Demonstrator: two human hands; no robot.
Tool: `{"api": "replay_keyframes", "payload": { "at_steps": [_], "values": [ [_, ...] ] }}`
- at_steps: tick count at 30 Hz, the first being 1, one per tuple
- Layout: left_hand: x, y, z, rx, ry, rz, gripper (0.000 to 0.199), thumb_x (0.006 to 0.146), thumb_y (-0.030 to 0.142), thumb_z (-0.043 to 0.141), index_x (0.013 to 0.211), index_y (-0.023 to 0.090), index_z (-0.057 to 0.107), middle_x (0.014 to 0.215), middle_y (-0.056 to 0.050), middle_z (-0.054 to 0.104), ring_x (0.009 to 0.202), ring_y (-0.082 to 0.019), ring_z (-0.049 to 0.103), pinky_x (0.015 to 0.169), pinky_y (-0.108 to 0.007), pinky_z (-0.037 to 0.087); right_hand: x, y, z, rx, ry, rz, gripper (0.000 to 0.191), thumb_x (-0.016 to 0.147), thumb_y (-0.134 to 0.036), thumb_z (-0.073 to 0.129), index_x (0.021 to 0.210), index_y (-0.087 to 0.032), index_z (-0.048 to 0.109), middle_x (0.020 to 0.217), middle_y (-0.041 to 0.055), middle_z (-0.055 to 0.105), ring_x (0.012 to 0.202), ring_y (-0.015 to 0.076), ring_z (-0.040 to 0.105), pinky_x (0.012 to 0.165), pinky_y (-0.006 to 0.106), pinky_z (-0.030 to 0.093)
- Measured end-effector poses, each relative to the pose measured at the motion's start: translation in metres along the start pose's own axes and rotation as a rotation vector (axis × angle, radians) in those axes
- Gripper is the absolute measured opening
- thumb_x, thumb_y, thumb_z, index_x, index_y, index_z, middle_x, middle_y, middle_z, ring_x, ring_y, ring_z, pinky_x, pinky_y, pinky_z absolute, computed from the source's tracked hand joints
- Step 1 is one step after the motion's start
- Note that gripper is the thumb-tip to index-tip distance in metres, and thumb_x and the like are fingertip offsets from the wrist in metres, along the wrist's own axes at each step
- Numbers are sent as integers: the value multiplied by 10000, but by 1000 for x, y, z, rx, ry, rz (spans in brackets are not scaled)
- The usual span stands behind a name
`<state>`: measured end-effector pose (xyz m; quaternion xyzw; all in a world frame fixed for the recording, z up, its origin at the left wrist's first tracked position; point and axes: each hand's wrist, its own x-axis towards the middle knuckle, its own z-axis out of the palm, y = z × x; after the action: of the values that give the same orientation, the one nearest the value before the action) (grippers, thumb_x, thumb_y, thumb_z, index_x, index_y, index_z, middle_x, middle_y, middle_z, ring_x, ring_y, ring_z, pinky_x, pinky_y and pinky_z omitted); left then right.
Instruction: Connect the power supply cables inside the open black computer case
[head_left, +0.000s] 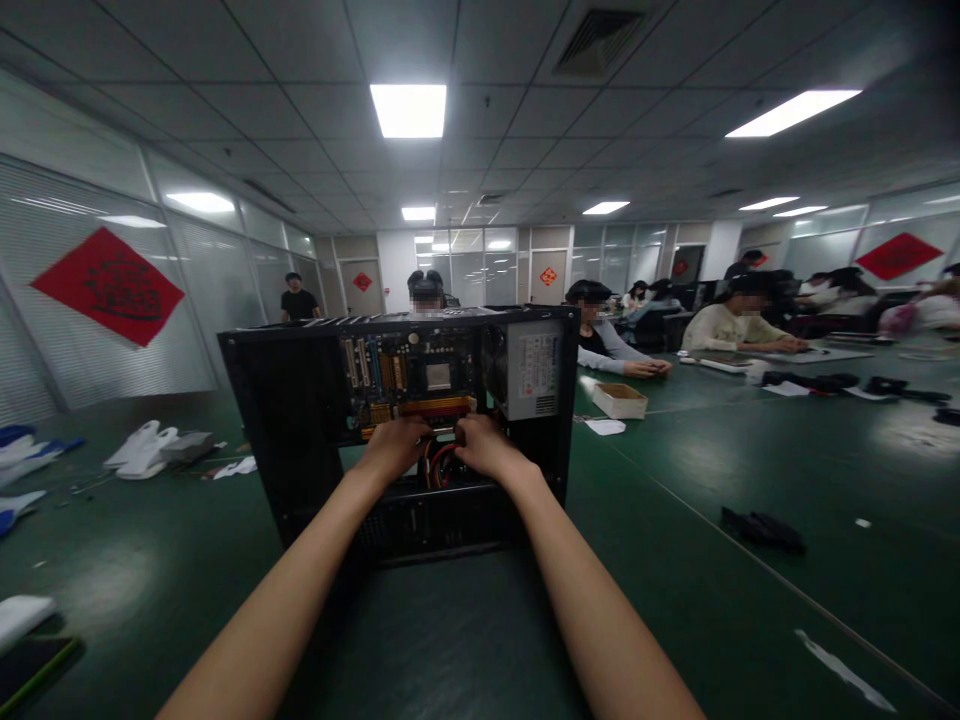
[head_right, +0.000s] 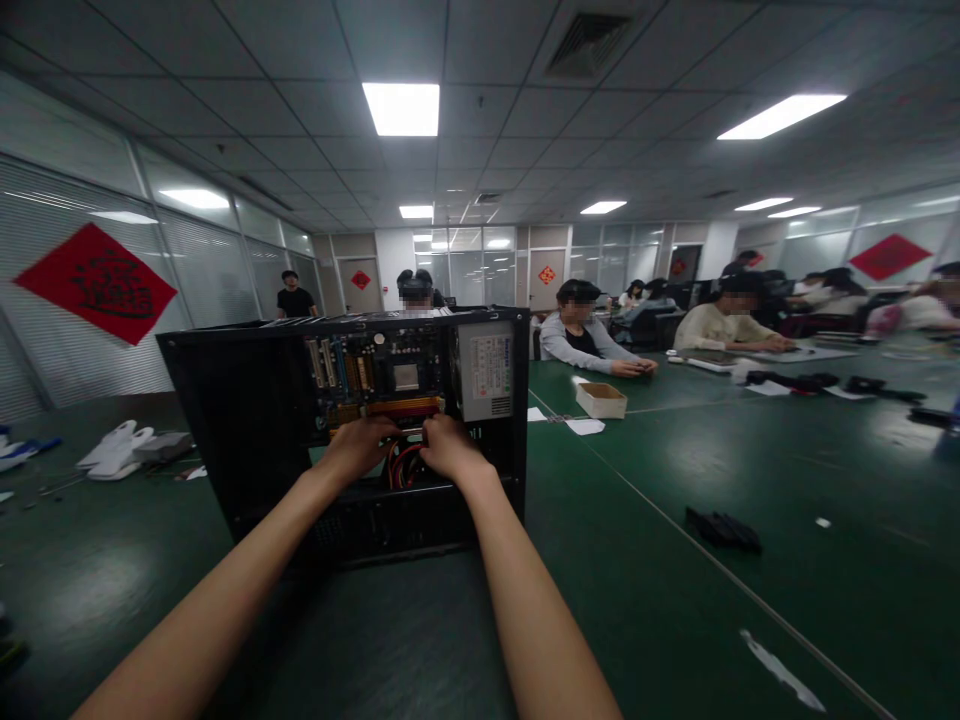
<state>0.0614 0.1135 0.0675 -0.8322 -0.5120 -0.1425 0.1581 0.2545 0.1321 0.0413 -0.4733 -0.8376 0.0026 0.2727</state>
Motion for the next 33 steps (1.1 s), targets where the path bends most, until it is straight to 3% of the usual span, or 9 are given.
{"api": "replay_keyframes", "payload": {
  "at_steps": [13,22,33],
  "values": [
    [2,4,-2,35,-19,-83,253,886,284,582,1112,248,690,1121,-31,721,1026,-238,663,796,-300,486,2,-2,0,-6,-9,15,107,771,-158,641,875,-148,663,971,86,658,894,180,609,715,234,407],
    [3,2,0,58,-14,15,241,871,231,588,1082,251,701,1108,-25,708,994,-218,662,746,-282,476,4,1,3,-21,-1,-8,89,774,-190,645,852,-152,665,939,83,659,862,184,610,690,243,400],
    [2,4,1,70,-7,-45,227,892,282,568,1082,243,687,1082,-45,710,976,-227,664,732,-288,465,3,1,4,-15,-1,-6,88,764,-166,642,850,-152,655,954,78,653,863,174,605,697,234,402]
  ]
}}
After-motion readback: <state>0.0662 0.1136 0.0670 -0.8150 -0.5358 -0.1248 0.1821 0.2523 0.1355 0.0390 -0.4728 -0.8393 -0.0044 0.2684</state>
